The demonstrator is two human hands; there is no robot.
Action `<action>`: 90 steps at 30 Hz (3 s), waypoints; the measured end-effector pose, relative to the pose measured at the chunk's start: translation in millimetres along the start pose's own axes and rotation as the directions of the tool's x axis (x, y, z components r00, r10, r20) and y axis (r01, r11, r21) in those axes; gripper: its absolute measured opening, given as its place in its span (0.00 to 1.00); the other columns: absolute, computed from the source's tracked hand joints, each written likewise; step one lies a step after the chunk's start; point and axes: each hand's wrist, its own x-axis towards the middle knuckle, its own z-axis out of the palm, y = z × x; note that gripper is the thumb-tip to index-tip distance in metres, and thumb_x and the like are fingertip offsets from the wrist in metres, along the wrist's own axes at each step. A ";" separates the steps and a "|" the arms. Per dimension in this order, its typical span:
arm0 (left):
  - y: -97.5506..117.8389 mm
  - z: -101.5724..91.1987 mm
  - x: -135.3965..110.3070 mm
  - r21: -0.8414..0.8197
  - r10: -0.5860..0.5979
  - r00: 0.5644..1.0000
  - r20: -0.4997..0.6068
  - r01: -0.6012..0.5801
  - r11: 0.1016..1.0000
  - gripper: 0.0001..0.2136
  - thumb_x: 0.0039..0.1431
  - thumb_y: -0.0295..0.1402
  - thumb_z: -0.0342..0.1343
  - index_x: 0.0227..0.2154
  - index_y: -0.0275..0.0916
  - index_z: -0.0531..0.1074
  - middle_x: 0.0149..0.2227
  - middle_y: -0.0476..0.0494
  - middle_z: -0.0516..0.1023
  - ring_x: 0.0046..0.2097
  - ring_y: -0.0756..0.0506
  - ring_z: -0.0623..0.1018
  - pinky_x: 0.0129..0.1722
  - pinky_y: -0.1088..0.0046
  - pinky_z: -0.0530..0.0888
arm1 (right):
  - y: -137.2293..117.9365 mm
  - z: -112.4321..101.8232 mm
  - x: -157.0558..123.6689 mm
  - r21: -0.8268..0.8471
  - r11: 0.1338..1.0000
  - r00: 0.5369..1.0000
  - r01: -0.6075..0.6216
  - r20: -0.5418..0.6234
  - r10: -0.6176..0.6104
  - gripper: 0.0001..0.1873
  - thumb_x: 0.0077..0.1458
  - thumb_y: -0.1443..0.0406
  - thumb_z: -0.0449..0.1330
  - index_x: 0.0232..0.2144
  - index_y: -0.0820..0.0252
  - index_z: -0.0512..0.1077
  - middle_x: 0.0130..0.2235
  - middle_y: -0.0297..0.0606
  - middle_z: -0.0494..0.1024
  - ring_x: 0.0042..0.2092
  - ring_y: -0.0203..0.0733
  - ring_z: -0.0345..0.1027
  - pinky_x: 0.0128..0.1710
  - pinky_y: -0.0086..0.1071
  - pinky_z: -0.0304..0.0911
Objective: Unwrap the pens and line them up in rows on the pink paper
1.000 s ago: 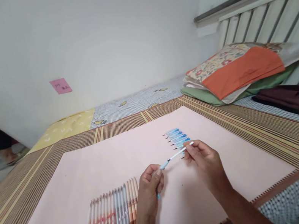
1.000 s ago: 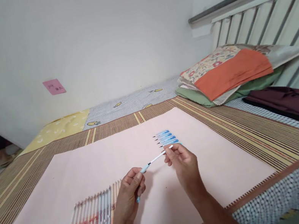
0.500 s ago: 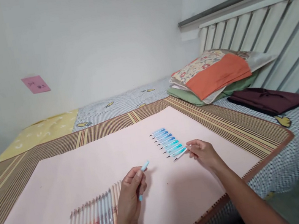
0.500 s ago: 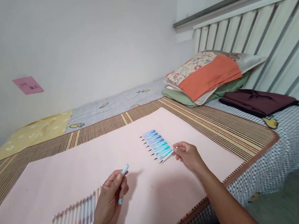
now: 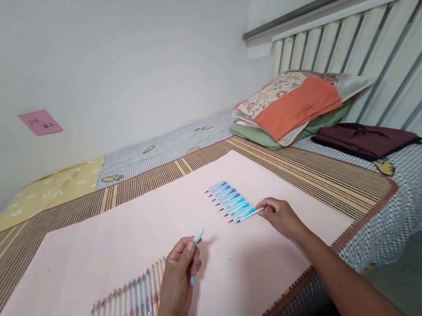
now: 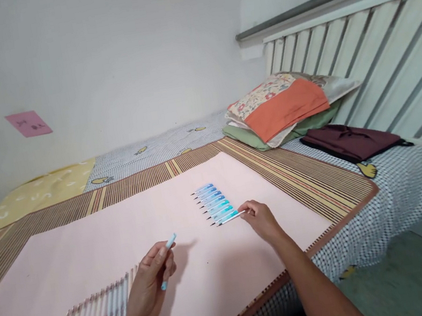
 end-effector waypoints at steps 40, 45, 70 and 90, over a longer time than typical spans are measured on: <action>-1.2 2.1 0.1 0.028 -0.015 1.000 -0.001 0.015 0.999 0.14 0.57 0.45 0.66 0.34 0.37 0.76 0.21 0.56 0.64 0.22 0.55 0.55 0.26 0.74 0.55 | -15.2 5.8 -2.5 -0.391 0.919 0.999 0.052 0.013 -0.050 0.04 0.52 0.63 0.59 0.29 0.53 0.66 0.30 0.33 0.76 0.31 0.41 0.67 0.32 0.33 0.57; -1.0 2.4 0.3 0.027 -0.014 1.000 0.007 0.014 1.000 0.14 0.57 0.44 0.66 0.34 0.37 0.77 0.20 0.56 0.63 0.22 0.55 0.55 0.26 0.75 0.55 | -17.6 6.0 -3.6 -0.398 0.916 0.998 0.052 0.005 -0.055 0.04 0.53 0.63 0.59 0.30 0.52 0.66 0.31 0.33 0.77 0.31 0.41 0.68 0.32 0.33 0.57; -6.3 7.6 0.0 0.040 -0.022 0.999 0.047 0.020 0.999 0.13 0.59 0.43 0.65 0.35 0.37 0.75 0.20 0.56 0.64 0.21 0.55 0.55 0.25 0.75 0.54 | -52.3 23.9 -19.2 -0.046 0.995 0.995 0.090 -0.034 -0.092 0.09 0.58 0.58 0.59 0.36 0.56 0.75 0.34 0.38 0.79 0.35 0.43 0.70 0.36 0.34 0.63; 0.5 1.7 -0.6 0.163 -0.029 0.999 0.042 0.022 0.986 0.17 0.63 0.47 0.59 0.42 0.37 0.76 0.24 0.54 0.67 0.21 0.55 0.55 0.25 0.73 0.49 | -62.2 40.0 -26.9 0.438 0.867 0.951 -0.239 0.287 0.117 0.14 0.45 0.59 0.66 0.34 0.58 0.72 0.24 0.29 0.73 0.26 0.36 0.66 0.28 0.32 0.61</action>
